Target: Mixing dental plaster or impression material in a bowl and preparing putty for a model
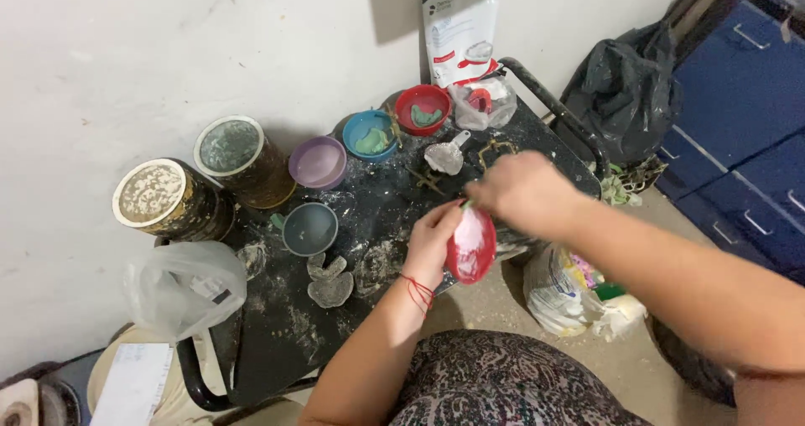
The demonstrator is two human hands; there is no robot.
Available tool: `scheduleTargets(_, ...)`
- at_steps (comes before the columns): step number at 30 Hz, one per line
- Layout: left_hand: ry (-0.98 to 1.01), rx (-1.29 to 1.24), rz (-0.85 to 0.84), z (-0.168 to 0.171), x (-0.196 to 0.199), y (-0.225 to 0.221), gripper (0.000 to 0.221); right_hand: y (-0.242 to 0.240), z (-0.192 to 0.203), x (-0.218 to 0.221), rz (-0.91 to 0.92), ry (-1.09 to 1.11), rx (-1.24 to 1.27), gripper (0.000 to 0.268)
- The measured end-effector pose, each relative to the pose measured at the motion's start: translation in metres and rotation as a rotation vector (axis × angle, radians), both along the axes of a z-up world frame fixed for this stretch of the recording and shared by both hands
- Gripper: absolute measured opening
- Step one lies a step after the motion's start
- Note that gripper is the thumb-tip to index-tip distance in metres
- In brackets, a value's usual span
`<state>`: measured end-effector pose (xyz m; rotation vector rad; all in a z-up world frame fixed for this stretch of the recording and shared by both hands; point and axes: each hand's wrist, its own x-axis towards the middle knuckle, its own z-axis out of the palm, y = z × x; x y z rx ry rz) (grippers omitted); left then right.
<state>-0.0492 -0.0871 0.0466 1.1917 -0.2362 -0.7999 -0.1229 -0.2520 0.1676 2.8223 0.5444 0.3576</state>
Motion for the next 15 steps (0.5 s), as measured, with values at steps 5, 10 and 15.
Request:
scheduleTargets(5,-0.159,-0.227,0.206,0.006,-0.003,0.005,0.055,-0.026,-0.056,-0.015,-0.618,0.377,0.436,0.033)
scheduleTargets(10,0.003,-0.427,-0.134,-0.004,0.001,0.008,0.091,-0.001,0.012,-0.024,-0.316,-0.002,0.055,0.024)
scheduleTargets(15,0.362,-0.264,-0.103,-0.011,-0.006,-0.003,0.043,-0.003,-0.010,-0.022,-0.116,-0.179,-0.062,0.012)
